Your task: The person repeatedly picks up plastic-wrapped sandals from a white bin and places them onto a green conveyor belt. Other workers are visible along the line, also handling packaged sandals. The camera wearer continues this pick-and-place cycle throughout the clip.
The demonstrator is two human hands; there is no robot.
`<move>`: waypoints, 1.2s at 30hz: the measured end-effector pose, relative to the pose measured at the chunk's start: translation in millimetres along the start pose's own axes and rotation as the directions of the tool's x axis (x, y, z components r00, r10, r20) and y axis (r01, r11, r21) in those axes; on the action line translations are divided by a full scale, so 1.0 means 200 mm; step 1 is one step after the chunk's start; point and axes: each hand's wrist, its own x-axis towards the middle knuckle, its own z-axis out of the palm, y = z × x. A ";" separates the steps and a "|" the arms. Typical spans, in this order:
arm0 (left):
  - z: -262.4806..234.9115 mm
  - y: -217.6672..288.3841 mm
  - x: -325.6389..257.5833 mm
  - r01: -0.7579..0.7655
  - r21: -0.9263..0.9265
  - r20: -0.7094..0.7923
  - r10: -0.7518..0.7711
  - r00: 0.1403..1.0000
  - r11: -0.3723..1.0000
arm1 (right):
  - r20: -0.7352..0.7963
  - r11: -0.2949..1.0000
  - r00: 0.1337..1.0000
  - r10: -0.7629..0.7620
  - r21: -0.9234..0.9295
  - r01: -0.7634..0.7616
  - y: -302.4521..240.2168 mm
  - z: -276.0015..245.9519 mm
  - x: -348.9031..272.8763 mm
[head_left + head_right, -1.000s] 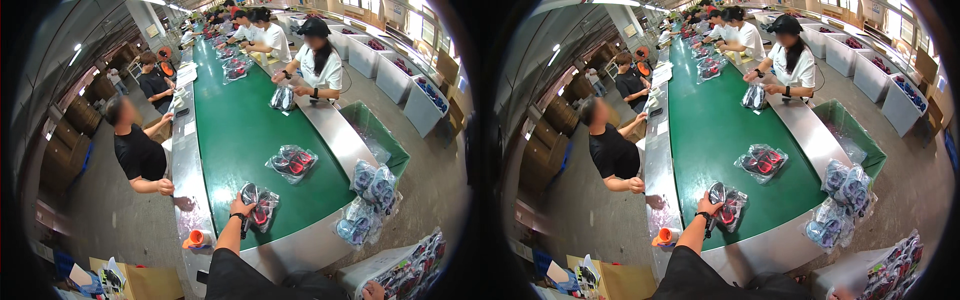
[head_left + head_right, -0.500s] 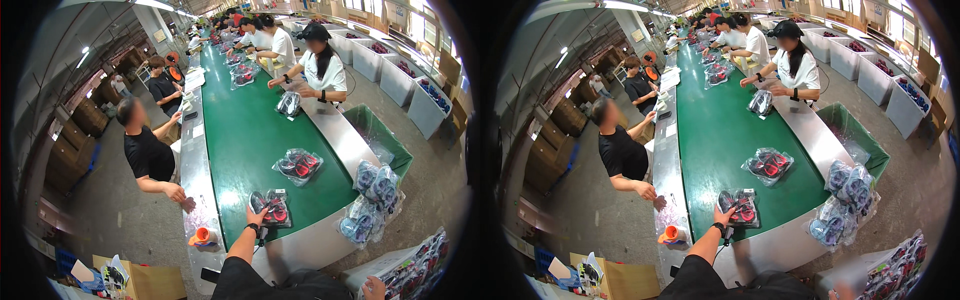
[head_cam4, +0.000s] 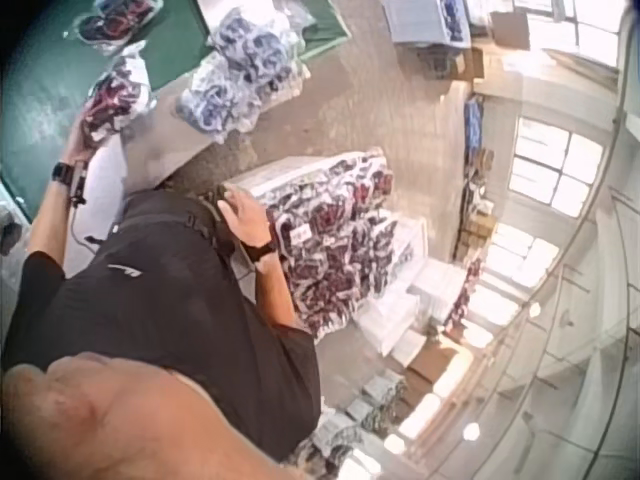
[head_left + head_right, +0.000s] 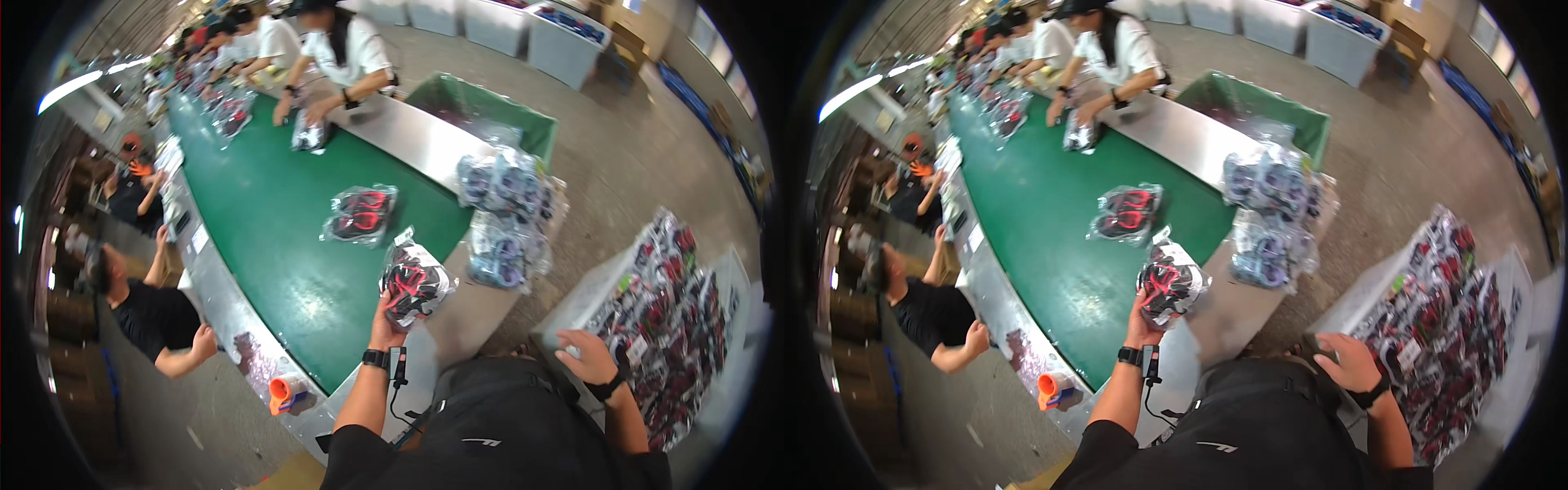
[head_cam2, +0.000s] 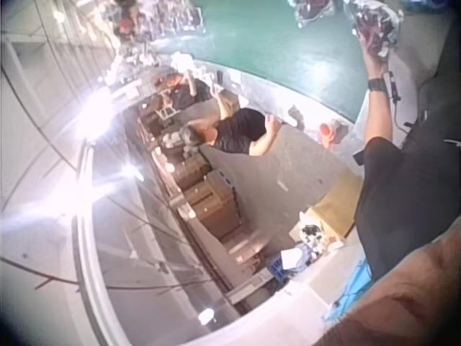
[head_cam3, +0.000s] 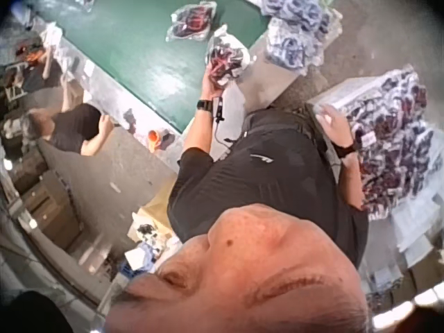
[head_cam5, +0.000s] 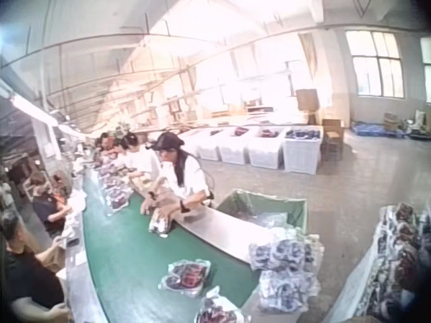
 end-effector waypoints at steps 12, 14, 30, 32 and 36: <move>0.67 -0.22 -0.15 0.222 0.099 0.237 -0.239 0.942 0.970 | -0.104 0.995 0.991 -0.083 0.053 0.089 -0.20 -0.17 0.03; 0.76 -0.26 -0.15 0.242 0.129 0.259 -0.268 0.928 0.962 | -0.218 0.984 0.962 -0.167 0.020 0.175 -0.24 -0.22 0.02; 1.60 -0.79 -0.15 0.496 0.401 0.172 -0.595 0.785 0.770 | -0.434 0.824 0.853 -0.290 -0.566 -0.008 -0.09 -0.30 -0.10; 1.67 -0.90 -0.17 0.525 0.431 0.153 -0.633 0.759 0.734 | -0.504 0.805 0.808 -0.306 -0.590 -0.064 0.00 -0.33 -0.14; 1.83 -1.07 -0.20 0.555 0.512 0.187 -0.715 0.673 0.656 | -0.524 0.784 0.817 -0.240 -0.601 -0.154 0.18 -0.49 -0.27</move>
